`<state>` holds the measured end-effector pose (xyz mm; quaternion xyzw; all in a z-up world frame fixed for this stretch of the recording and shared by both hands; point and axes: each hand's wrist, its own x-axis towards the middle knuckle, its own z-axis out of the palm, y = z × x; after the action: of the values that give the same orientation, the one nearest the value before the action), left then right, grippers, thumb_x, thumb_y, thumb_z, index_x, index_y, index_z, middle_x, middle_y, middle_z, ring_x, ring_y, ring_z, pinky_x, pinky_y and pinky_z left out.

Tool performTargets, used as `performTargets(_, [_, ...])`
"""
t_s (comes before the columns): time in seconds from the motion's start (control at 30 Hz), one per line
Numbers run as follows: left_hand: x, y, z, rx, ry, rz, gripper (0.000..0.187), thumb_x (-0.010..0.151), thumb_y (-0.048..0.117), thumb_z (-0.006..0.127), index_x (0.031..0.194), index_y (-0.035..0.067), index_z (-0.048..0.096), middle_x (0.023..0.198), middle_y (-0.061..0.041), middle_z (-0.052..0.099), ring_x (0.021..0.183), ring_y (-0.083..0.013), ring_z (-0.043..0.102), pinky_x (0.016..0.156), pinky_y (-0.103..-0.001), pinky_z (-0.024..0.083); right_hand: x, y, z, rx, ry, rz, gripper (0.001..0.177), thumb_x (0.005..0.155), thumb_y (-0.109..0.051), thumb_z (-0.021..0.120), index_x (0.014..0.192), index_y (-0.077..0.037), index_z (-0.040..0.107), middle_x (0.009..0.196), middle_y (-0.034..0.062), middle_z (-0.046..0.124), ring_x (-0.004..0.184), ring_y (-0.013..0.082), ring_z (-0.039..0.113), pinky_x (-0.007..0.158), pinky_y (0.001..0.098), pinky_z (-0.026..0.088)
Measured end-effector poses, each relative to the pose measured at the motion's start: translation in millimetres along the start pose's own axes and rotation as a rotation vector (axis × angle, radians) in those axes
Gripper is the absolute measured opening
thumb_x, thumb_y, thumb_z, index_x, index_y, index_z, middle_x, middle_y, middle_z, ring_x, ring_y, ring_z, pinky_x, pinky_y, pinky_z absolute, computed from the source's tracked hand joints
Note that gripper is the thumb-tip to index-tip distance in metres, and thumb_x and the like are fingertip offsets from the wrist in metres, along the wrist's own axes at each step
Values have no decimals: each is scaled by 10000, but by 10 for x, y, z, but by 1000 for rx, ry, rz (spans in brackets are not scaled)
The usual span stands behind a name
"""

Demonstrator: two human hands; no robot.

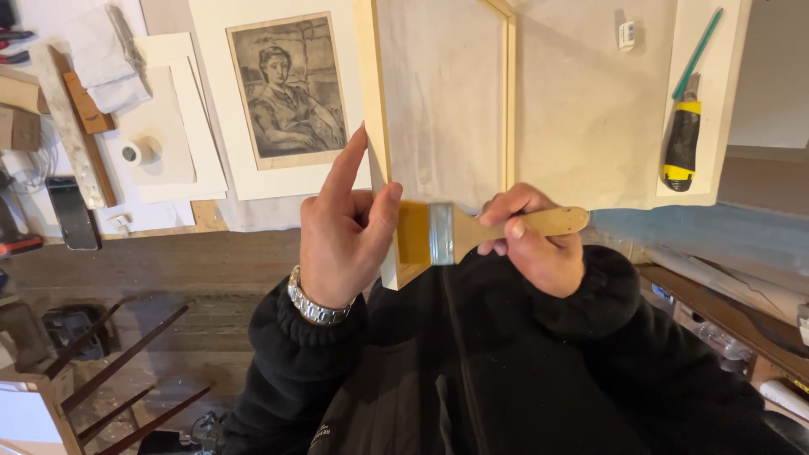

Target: Cleaning a frame, placing artwork inside, and securing the backing board.

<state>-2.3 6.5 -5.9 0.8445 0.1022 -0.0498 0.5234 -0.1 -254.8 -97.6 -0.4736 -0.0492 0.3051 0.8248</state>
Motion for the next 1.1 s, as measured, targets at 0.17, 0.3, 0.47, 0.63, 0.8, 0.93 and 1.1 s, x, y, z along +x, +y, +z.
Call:
performTargets(0.17, [8, -29, -15, 14, -7, 16, 642, 1030, 132, 622, 1591, -16, 347, 514, 13, 599, 426, -38, 530, 432, -220, 370, -29, 111, -4, -82, -8, 50, 237, 1072, -228, 603, 1166, -13, 633, 1107, 77, 659, 856, 121, 615, 805, 298, 562])
performTargets(0.3, [-8, -50, -30, 38, 3, 1, 642, 1038, 150, 624, 1592, -22, 349, 504, 7, 581, 430, -49, 511, 442, -225, 355, -22, 387, -442, -198, -27, 46, 155, 1095, -162, 604, 1168, -26, 624, 1096, 72, 670, 871, 113, 640, 837, 298, 611])
performTargets(0.47, [3, -96, -82, 61, 1, -30, 644, 1035, 177, 619, 1578, -33, 346, 508, 12, 599, 421, -40, 532, 420, -224, 357, 42, 558, -1200, -398, 153, 247, 212, 1049, -195, 588, 1159, -25, 653, 995, 45, 692, 886, 108, 673, 768, 247, 538])
performTargets(0.63, [5, -79, -74, 46, 1, -37, 644, 1030, 176, 613, 1579, -34, 350, 518, 15, 607, 433, -36, 539, 424, -217, 365, 15, 656, -1585, -552, 247, 270, 242, 1069, -238, 616, 1143, -20, 690, 926, 30, 702, 825, 96, 579, 746, 244, 496])
performTargets(0.8, [3, -9, -51, 46, -4, -19, 651, 1023, 143, 629, 1586, -24, 350, 511, 13, 595, 441, -39, 539, 454, -216, 393, 35, 651, -1630, -584, 261, 264, 219, 1035, -224, 615, 1116, -31, 679, 939, 23, 721, 898, 94, 657, 827, 249, 537])
performTargets(0.93, [15, 34, -41, 40, -20, -27, 659, 1011, 128, 635, 1586, -20, 346, 498, 6, 588, 432, -42, 532, 462, -218, 396, 80, 449, -1359, -762, 329, 322, 209, 1020, -222, 635, 1098, -40, 704, 906, 15, 720, 863, 97, 647, 799, 254, 514])
performTargets(1.1, [26, 82, -30, 39, -38, -64, 677, 997, 138, 657, 1587, 11, 350, 495, 0, 607, 431, -39, 544, 464, -211, 409, 195, 226, -1032, -1063, 404, 467, 219, 1021, -271, 689, 1078, -63, 727, 819, 77, 692, 757, 160, 607, 701, 301, 506])
